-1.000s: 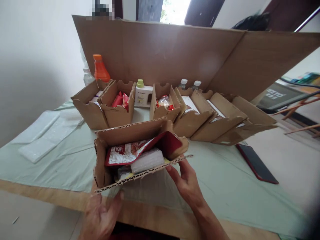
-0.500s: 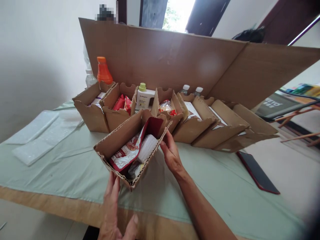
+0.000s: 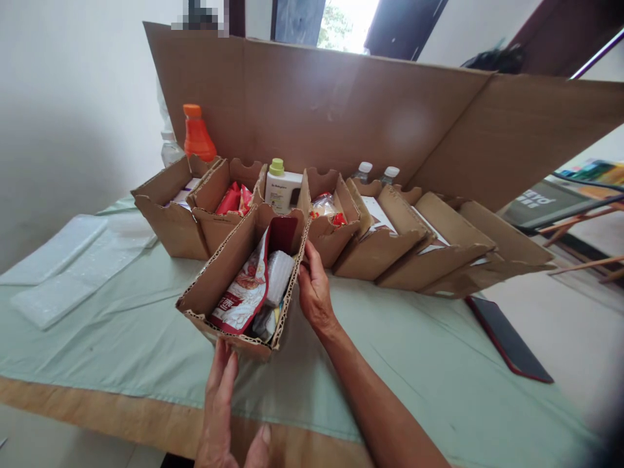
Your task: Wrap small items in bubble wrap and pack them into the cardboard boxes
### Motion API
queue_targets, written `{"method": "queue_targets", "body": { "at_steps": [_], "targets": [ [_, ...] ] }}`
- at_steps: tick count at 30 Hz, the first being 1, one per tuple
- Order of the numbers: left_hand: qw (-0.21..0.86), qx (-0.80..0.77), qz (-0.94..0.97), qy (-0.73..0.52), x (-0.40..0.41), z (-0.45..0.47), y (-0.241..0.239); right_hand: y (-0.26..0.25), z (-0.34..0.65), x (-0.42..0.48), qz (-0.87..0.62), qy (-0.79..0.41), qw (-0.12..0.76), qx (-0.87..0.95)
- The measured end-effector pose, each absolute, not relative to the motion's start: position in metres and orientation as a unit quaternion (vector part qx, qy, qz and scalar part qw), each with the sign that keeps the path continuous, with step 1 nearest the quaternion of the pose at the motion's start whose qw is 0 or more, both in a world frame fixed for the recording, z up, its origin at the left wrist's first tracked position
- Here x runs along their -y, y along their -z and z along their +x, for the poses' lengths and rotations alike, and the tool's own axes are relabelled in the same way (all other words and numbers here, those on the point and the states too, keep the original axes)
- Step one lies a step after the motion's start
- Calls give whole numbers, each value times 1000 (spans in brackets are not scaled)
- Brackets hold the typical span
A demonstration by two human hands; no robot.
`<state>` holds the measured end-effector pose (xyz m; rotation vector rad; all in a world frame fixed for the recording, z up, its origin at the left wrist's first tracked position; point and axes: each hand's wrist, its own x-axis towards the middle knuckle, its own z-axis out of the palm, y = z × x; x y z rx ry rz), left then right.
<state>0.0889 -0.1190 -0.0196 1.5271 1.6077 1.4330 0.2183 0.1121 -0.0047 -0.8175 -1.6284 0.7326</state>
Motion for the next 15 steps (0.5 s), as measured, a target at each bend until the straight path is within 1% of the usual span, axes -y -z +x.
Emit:
{"method": "queue_targets", "body": {
  "at_steps": [5, 9, 12, 15],
  "targets": [
    [287, -585, 542, -531, 117, 88, 22, 1, 221, -112, -343, -260, 544, 720],
    [311, -585, 529, -531, 113, 89, 27, -1, 223, -117, -353, -245, 531, 730],
    [320, -590, 521, -527, 107, 92, 29, -2, 223, -121, -364, -262, 530, 719],
    [318, -608, 515, -514, 99, 98, 30, 0, 224, -123, -379, -307, 533, 691]
  ]
}}
